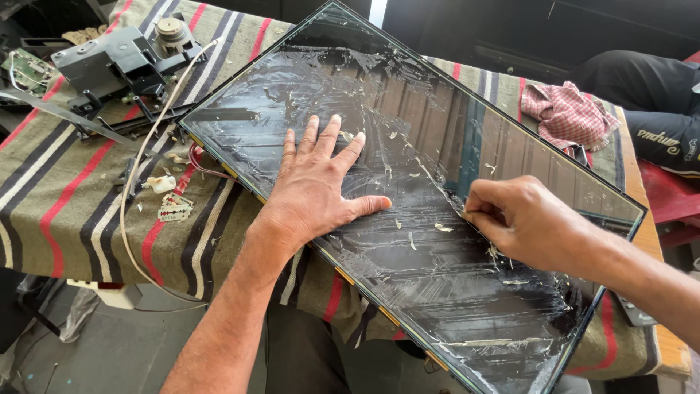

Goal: The person holds a flat-screen panel steady on a workbench with one hand while scraping dried adhesive residue off the screen surface with a small scraper held in the other hand, working across the panel a section at a time. They briefly set the panel aside to handle a small component, then resume scraping the screen.

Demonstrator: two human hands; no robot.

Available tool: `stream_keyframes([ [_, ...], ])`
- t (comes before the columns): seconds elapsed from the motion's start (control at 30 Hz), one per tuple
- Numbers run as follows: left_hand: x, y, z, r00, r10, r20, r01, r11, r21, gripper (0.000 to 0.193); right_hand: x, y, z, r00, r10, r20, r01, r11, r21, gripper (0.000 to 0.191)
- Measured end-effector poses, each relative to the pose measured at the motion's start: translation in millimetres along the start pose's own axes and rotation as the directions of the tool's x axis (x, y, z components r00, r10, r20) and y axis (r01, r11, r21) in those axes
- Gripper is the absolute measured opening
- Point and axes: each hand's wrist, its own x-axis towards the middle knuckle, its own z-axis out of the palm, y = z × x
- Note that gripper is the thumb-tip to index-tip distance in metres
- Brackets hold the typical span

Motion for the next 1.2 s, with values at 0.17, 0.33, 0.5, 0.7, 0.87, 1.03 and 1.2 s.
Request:
stream_keyframes([
  [0.17, 0, -1, 1, 1.0, 0.006, -0.009, -0.006, 1.0, 0.005, 0.11, -4, 11, -2, 0.996, 0.087, 0.007, -0.087, 0.991, 0.099, 0.012],
  [0.33, 0, -1, 0, 1.0, 0.019, -0.021, -0.019, 1.0, 0.011, 0.11, 38, 11, 7, 0.989, 0.006, -0.148, -0.002, 1.0, 0.022, 0.017],
  [0.5, 1, -1, -2, 1.0, 0.006, -0.005, -0.006, 1.0, 0.017, 0.111, 83, -5, 12, 0.979, -0.054, -0.198, 0.043, 0.997, -0.059, 0.02],
  [0.7, 0, -1, 2, 1.0, 0.004, 0.005, -0.004, 1.0, 0.014, 0.112, 78, -18, 12, 0.976, -0.155, -0.153, 0.144, 0.986, -0.079, 0.013],
  [0.87, 1, -2, 2, 1.0, -0.004, 0.02, 0.004, 1.0, 0.017, 0.113, 64, -20, 12, 0.971, -0.198, -0.133, 0.186, 0.978, -0.095, 0.011],
  [1.03, 1, -1, 2, 0.999, -0.02, 0.038, 0.02, 1.0, 0.012, 0.113, 50, -16, 14, 0.962, -0.225, -0.155, 0.213, 0.973, -0.095, 0.009],
  [1.2, 1, -1, 1, 1.0, -0.013, 0.02, 0.013, 1.0, -0.003, 0.114, 37, -11, 15, 0.95, -0.262, -0.168, 0.246, 0.963, -0.112, 0.008],
])
